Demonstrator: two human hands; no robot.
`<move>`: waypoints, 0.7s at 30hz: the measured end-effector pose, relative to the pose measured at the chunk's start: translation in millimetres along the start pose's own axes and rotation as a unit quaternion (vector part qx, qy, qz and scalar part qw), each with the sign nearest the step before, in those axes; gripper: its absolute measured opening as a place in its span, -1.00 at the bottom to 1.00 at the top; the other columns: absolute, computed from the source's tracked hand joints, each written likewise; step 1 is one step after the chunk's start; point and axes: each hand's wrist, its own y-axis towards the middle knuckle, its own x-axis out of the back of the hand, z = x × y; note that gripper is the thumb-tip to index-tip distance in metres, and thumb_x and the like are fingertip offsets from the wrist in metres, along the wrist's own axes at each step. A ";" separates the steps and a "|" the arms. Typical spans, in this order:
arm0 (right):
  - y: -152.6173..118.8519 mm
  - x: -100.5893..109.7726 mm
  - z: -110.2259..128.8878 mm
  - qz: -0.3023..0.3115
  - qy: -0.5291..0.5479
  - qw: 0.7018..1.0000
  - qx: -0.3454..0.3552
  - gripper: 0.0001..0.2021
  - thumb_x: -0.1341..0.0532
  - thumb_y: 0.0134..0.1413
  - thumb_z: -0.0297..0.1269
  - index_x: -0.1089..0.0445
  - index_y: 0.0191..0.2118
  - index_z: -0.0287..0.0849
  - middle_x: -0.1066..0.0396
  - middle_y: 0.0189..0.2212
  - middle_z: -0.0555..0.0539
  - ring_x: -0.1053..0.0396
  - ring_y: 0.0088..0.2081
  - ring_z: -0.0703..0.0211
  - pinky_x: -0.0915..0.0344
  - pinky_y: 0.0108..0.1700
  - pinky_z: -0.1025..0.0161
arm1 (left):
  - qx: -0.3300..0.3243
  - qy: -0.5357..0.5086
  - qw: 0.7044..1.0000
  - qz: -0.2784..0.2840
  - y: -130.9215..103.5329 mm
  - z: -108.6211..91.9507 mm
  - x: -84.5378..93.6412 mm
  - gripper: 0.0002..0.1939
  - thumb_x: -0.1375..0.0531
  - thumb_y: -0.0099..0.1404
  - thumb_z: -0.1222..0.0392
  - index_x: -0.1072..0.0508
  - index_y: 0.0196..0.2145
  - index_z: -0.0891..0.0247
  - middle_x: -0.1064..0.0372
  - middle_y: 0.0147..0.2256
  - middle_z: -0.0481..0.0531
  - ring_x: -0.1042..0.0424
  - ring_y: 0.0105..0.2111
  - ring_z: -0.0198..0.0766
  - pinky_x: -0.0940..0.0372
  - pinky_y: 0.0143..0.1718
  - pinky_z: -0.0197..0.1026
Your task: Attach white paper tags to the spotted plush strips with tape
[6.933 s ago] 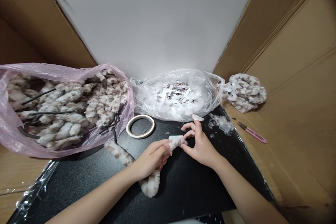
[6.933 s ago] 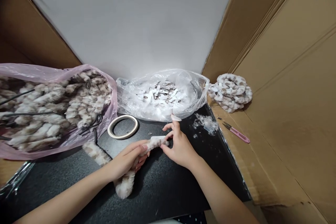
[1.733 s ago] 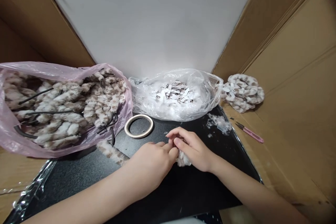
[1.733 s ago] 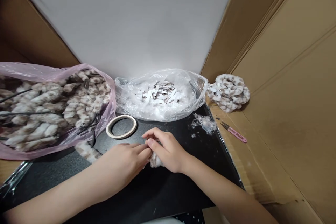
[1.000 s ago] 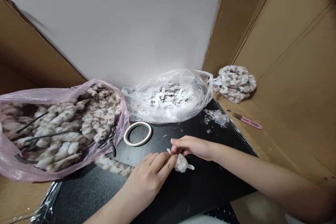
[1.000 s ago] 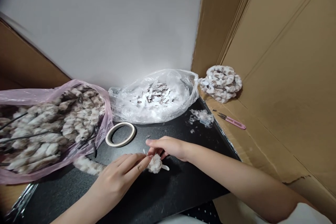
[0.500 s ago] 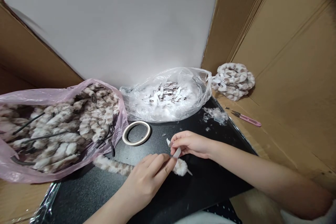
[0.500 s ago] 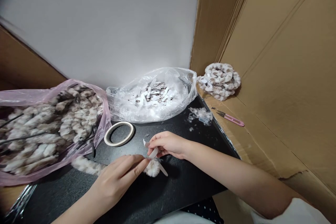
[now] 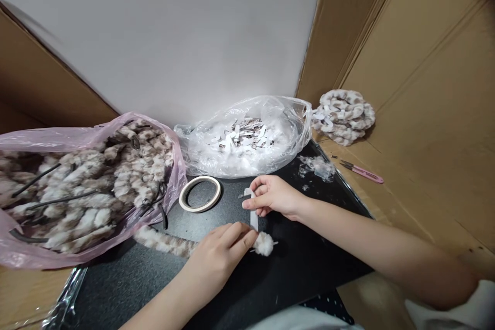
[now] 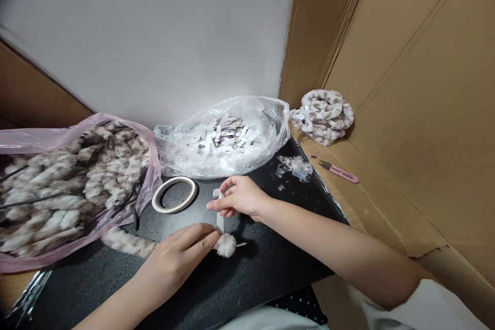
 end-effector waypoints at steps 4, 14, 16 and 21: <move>-3.9 -1.5 1.0 0.005 -0.026 0.997 0.068 -0.40 -0.56 -0.56 -0.26 -0.21 -0.35 -0.18 -0.31 -0.71 0.20 -0.30 -0.68 0.36 -0.22 -0.65 0.45 | 0.050 -0.112 0.992 0.019 1.8 3.0 -0.1 -0.75 0.03 0.43 0.29 -0.44 -0.11 0.27 -0.46 -0.29 0.10 -0.47 -0.36 -0.31 -0.35 -0.35 -0.33; -14.9 -4.4 -3.9 -0.026 -0.077 0.988 0.133 -0.43 -0.53 -0.50 -0.21 -0.24 -0.32 -0.16 -0.31 -0.65 0.19 -0.19 -0.70 0.41 -0.20 -0.69 0.43 | 0.108 -0.353 0.927 0.063 7.2 2.9 6.4 -0.76 -0.05 0.39 0.30 -0.53 -0.20 0.24 -0.44 -0.35 0.08 -0.44 -0.36 -0.33 -0.32 -0.32 -0.35; -20.4 -7.5 -2.2 -0.027 -0.065 0.988 0.140 -0.45 -0.53 -0.49 -0.23 -0.24 -0.33 -0.16 -0.32 -0.65 0.18 -0.20 -0.70 0.40 -0.20 -0.67 0.42 | 0.130 -0.357 0.923 0.056 7.3 1.9 6.8 -0.77 -0.08 0.38 0.28 -0.55 -0.27 0.25 -0.43 -0.40 0.05 -0.41 -0.41 -0.34 -0.28 -0.37 -0.35; -32.5 -14.4 -2.5 -0.040 -0.068 0.981 0.176 -0.50 -0.53 -0.47 -0.32 -0.29 -0.34 -0.18 -0.34 -0.61 0.15 -0.23 -0.63 0.41 -0.16 -0.61 0.46 | 0.171 -0.350 0.921 0.027 9.8 -0.4 6.5 -0.73 -0.15 0.32 0.24 -0.53 -0.50 0.31 -0.34 -0.55 0.00 -0.29 -0.54 -0.37 -0.16 -0.50 -0.34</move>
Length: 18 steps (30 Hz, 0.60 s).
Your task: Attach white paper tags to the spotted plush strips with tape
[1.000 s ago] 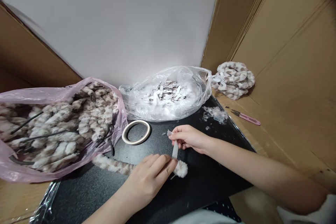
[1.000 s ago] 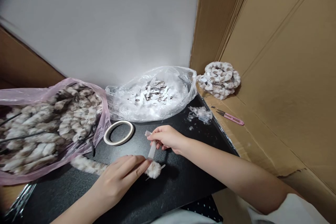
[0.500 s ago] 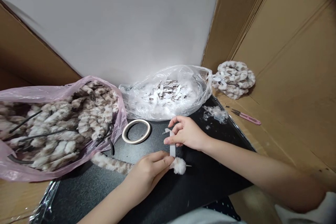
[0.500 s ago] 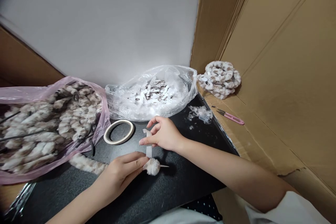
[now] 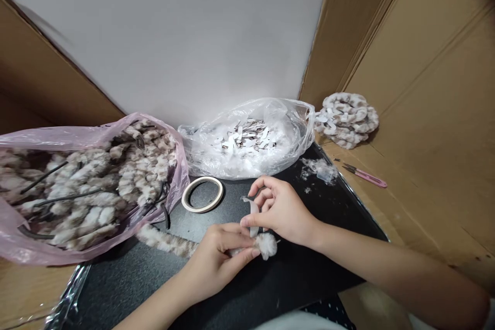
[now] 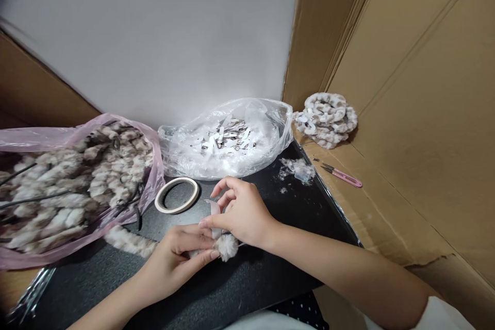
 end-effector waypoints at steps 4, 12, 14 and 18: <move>-8.2 -2.0 -0.5 -0.010 0.009 1.000 0.019 -0.53 -0.52 -0.46 -0.35 -0.30 -0.36 -0.18 -0.35 -0.58 0.12 -0.28 -0.58 0.38 -0.20 -0.55 0.44 | 0.019 -0.031 0.999 -0.034 0.4 -0.7 -0.2 -0.80 -0.23 0.25 0.25 -0.56 -0.50 0.30 -0.43 -0.53 0.01 -0.34 -0.55 -0.36 -0.16 -0.52 -0.34; -13.1 -4.2 3.8 -0.031 0.020 0.999 0.028 -0.53 -0.52 -0.46 -0.31 -0.29 -0.37 -0.16 -0.35 -0.58 0.10 -0.27 -0.57 0.35 -0.21 -0.55 0.41 | 0.043 -0.048 0.995 -0.081 -3.0 7.2 -1.7 -0.85 -0.34 0.12 0.22 -0.52 -0.55 0.30 -0.43 -0.61 -0.05 -0.32 -0.60 -0.39 -0.16 -0.52 -0.36; -14.5 -6.1 5.2 -0.033 0.007 0.999 0.031 -0.54 -0.51 -0.46 -0.30 -0.29 -0.37 -0.15 -0.34 -0.58 0.10 -0.26 -0.58 0.35 -0.21 -0.55 0.41 | 0.045 -0.022 0.995 -0.088 -2.1 8.7 -2.0 -0.77 -0.33 0.13 0.20 -0.45 -0.61 0.32 -0.33 -0.68 -0.10 -0.22 -0.64 -0.43 -0.07 -0.57 -0.37; -26.5 -10.0 2.3 -0.034 -0.057 0.993 0.092 -0.64 -0.47 -0.32 -0.30 -0.32 -0.37 -0.13 -0.34 -0.59 0.10 -0.28 -0.58 0.32 -0.22 -0.54 0.39 | 0.055 -0.020 0.992 -0.113 -1.2 8.8 -1.9 -0.71 -0.27 0.18 0.20 -0.35 -0.63 0.32 -0.22 -0.71 -0.15 -0.14 -0.66 -0.47 -0.01 -0.60 -0.40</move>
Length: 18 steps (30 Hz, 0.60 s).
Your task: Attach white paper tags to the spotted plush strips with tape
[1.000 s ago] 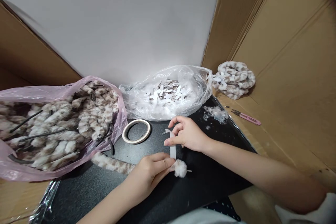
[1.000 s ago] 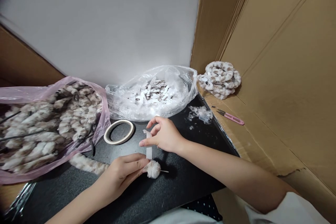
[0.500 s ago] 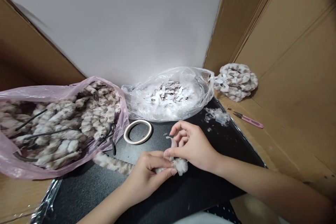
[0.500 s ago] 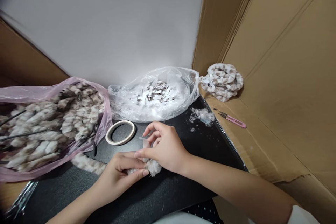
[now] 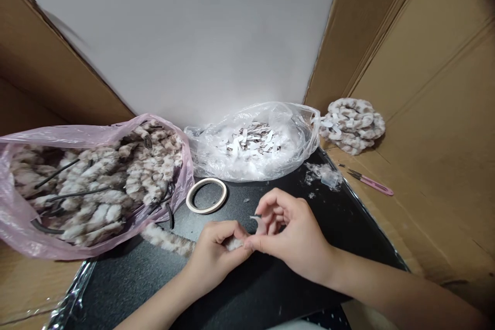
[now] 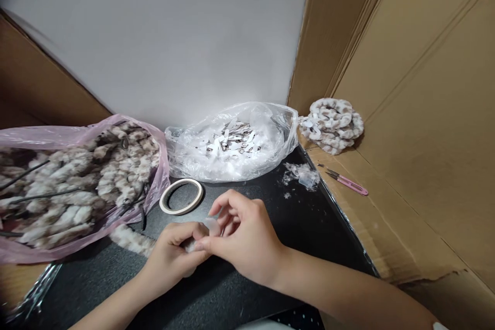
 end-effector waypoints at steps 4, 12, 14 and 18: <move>-20.4 -1.3 -13.0 -0.010 -0.116 0.985 0.129 -0.77 -0.40 -0.14 -0.26 -0.31 -0.44 -0.10 -0.33 -0.63 0.08 -0.27 -0.62 0.32 -0.23 -0.55 0.38 | 0.020 -0.003 0.999 -0.034 -4.1 -0.9 -2.2 -0.77 -0.21 0.23 0.21 -0.33 -0.55 0.30 -0.37 -0.60 -0.07 -0.30 -0.59 -0.41 -0.15 -0.55 -0.39; -35.6 -2.8 -48.2 -0.033 -0.214 0.953 0.210 -0.79 -0.35 -0.01 -0.18 -0.30 -0.43 -0.07 -0.37 -0.67 0.07 -0.31 -0.66 0.28 -0.29 -0.56 0.37 | -0.032 0.110 0.993 0.021 -10.6 2.7 -12.9 -0.80 -0.01 0.34 0.32 -0.34 -0.12 0.23 -0.44 -0.36 0.01 -0.43 -0.43 -0.32 -0.29 -0.43 -0.33; -36.0 -3.9 -50.7 -0.045 -0.222 0.947 0.227 -0.79 -0.35 -0.02 -0.20 -0.29 -0.44 -0.07 -0.38 -0.67 0.08 -0.32 -0.66 0.29 -0.29 -0.56 0.38 | -0.014 0.157 0.986 0.048 -10.3 2.9 -14.6 -0.79 0.03 0.34 0.35 -0.37 -0.19 0.25 -0.43 -0.38 0.03 -0.43 -0.43 -0.28 -0.28 -0.43 -0.30; -37.1 -6.2 -52.4 -0.045 -0.228 0.942 0.241 -0.79 -0.34 0.01 -0.24 -0.27 -0.45 -0.08 -0.38 -0.67 0.08 -0.32 -0.66 0.30 -0.28 -0.56 0.39 | 0.077 0.187 0.974 0.097 -8.1 -2.2 -15.0 -0.77 0.04 0.37 0.25 -0.27 -0.45 0.24 -0.33 -0.55 -0.03 -0.28 -0.59 -0.28 -0.12 -0.56 -0.29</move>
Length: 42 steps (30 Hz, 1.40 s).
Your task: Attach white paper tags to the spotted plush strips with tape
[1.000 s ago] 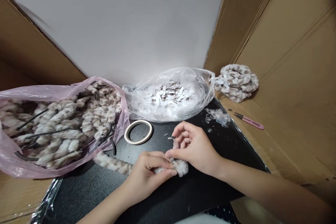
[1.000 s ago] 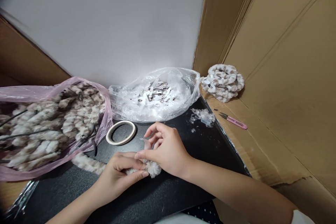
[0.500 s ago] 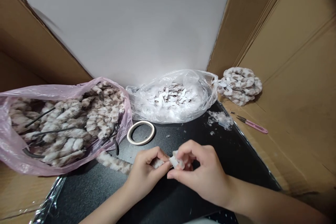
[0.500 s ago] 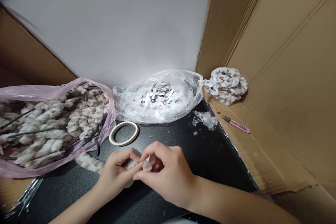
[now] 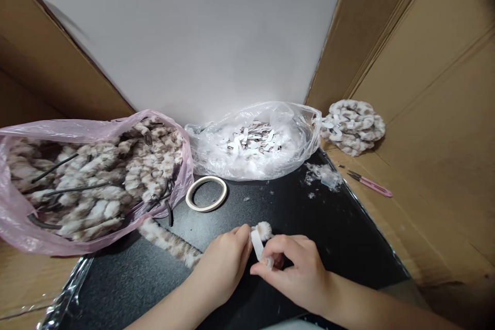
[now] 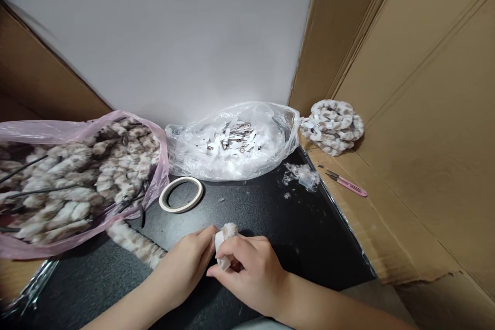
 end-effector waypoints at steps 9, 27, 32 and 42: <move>-7.5 -6.5 -13.1 0.015 -0.064 0.995 0.070 -0.79 -0.27 0.11 -0.22 -0.25 -0.46 -0.08 -0.42 -0.65 0.07 -0.35 -0.65 0.30 -0.27 -0.48 0.35 | 0.039 -0.353 0.934 0.038 -8.2 11.1 -9.4 -0.64 0.07 0.39 0.08 -0.36 -0.44 0.26 -0.27 -0.52 -0.05 -0.24 -0.52 -0.35 -0.19 -0.52 -0.35; 32.9 36.5 -3.3 0.062 0.093 0.993 0.040 -0.80 -0.12 0.23 -0.15 -0.32 -0.17 -0.18 -0.46 -0.25 -0.13 -0.41 -0.18 0.13 -0.29 -0.10 0.19 | -0.201 0.156 0.966 0.033 -2.7 -0.7 12.5 -0.83 0.05 0.34 0.34 -0.21 -0.41 0.22 -0.26 -0.46 -0.07 -0.17 -0.51 -0.27 0.04 -0.40 -0.18; 51.7 26.5 -15.1 0.258 0.155 0.943 -0.140 -0.67 -0.03 0.28 -0.22 -0.32 -0.49 -0.22 -0.26 -0.58 0.06 -0.21 -0.50 0.32 -0.11 -0.41 0.36 | -0.248 0.294 0.920 -0.070 -11.2 -7.8 12.1 -0.90 -0.08 0.27 0.35 -0.26 -0.39 0.21 -0.29 -0.46 -0.06 -0.16 -0.50 -0.21 0.11 -0.41 -0.14; 52.9 11.4 -24.9 0.325 0.368 0.762 -0.422 -0.63 -0.20 -0.02 -0.09 -0.18 -0.67 -0.21 -0.14 -0.72 0.11 -0.07 -0.60 0.37 -0.06 -0.47 0.34 | -0.309 0.368 0.866 -0.136 -5.0 -10.1 22.1 -0.83 0.00 0.28 0.42 -0.30 -0.40 0.24 -0.20 -0.51 -0.03 -0.10 -0.49 -0.19 0.08 -0.39 -0.10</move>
